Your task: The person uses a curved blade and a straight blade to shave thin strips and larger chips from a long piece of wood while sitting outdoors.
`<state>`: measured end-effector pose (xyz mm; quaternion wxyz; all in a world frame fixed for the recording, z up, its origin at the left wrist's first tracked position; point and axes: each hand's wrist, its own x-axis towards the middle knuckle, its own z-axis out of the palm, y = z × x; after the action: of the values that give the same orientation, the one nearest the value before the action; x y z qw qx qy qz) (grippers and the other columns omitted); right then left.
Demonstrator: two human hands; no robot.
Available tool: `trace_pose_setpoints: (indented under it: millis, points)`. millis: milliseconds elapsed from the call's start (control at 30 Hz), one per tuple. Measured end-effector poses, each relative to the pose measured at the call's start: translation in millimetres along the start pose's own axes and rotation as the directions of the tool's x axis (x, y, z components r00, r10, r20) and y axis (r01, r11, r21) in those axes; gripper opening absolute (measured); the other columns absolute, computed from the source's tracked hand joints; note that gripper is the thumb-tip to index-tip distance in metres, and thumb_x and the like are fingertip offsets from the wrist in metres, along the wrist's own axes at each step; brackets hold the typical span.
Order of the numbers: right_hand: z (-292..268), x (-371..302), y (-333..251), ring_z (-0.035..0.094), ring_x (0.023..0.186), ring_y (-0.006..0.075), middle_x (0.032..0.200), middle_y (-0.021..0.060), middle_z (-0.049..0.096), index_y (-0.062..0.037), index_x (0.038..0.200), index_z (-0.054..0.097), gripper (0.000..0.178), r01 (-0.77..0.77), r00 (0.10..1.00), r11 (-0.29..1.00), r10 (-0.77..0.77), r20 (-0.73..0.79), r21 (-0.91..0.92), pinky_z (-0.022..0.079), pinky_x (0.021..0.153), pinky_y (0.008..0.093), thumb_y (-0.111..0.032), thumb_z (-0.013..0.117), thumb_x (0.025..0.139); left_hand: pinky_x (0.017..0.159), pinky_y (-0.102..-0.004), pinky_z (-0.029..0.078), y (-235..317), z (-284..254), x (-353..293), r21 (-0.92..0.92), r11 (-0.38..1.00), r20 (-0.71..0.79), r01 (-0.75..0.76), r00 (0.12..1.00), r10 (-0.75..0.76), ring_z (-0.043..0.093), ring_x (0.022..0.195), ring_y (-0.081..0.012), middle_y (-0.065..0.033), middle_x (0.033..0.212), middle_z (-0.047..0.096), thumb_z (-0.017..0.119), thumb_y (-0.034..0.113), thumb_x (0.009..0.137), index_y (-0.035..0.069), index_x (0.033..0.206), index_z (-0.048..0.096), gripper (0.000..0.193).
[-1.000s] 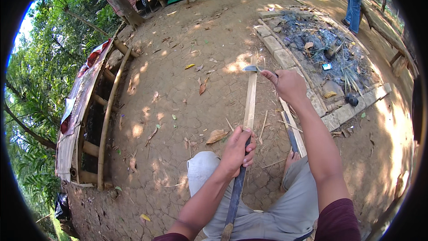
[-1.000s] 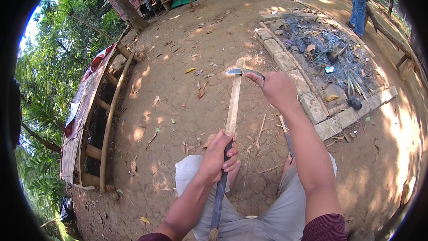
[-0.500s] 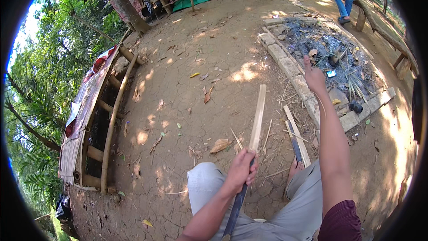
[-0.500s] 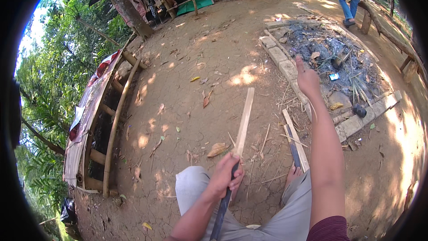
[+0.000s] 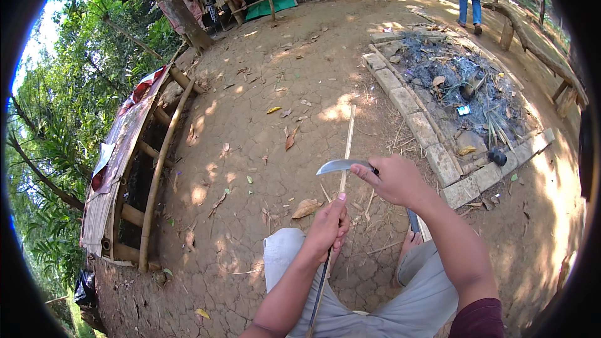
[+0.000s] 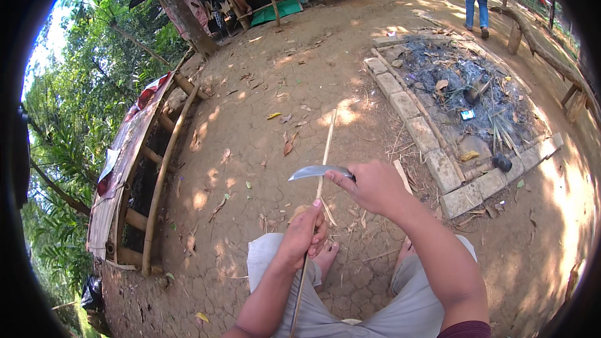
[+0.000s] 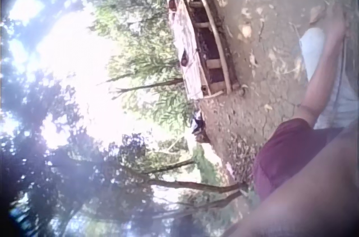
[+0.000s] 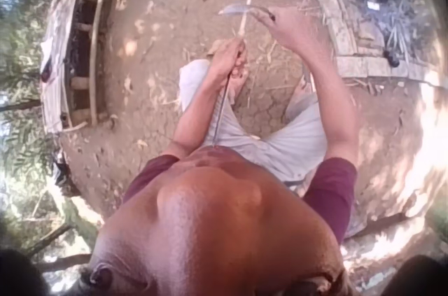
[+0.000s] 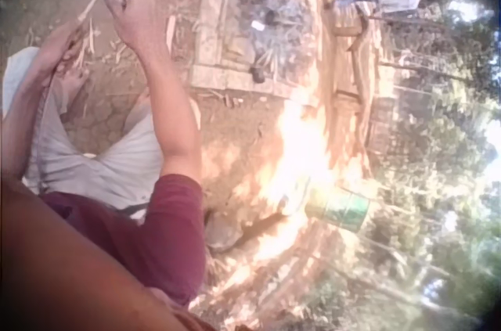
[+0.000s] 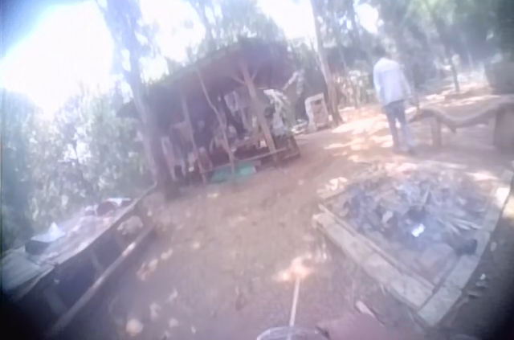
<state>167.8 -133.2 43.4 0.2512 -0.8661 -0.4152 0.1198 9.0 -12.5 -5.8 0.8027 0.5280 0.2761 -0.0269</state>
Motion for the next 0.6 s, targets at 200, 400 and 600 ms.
trace_pose_setpoints:
  millis: [200, 400, 600]
  points:
    - [41, -47, -4, 0.064, 0.066, 0.0432, 0.065, 0.023, 0.062, 0.0, 0.074, 0.062, 0.066, 0.046, 0.999, 0.994, -0.049, 0.023, 0.103, 0.049, 0.062, 0.0514, -0.058, 0.044, 0.099, 0.032, -0.0237, 0.027, -8, -6, -7, -0.089, 0.996, 0.016, -0.003, 1.0, 0.004, 0.031, 0.033, -0.008, 0.0011, 0.053, 0.039, 0.041, 0.044, 0.105, 0.012, 0.083, 0.04, 0.039]
    - [38, -55, -11, 0.064, 0.069, 0.0437, 0.066, 0.0226, 0.062, -0.0002, 0.076, 0.061, 0.066, -0.006, 0.997, 0.991, -0.004, 0.072, 0.135, 0.049, 0.063, 0.0522, -0.059, 0.042, 0.1, 0.033, -0.0235, 0.026, -7, -7, -11, -0.172, 0.985, 0.086, 0.024, 0.996, -0.009, 0.03, 0.034, -0.008, 0.0013, 0.052, 0.036, 0.039, 0.039, 0.105, 0.011, 0.085, 0.04, 0.034]
    - [47, -50, -3, 0.06, 0.063, 0.044, 0.061, 0.0224, 0.057, -0.0019, 0.069, 0.058, 0.064, 0.04, 0.999, 0.977, -0.044, 0.014, 0.211, 0.045, 0.058, 0.0495, -0.058, 0.047, 0.098, 0.033, -0.0231, 0.026, -9, -3, -12, -0.265, 0.964, 0.116, 0.034, 0.993, -0.003, 0.03, 0.034, -0.0079, 0.0016, 0.052, 0.036, 0.035, 0.04, 0.106, 0.01, 0.087, 0.042, 0.035]
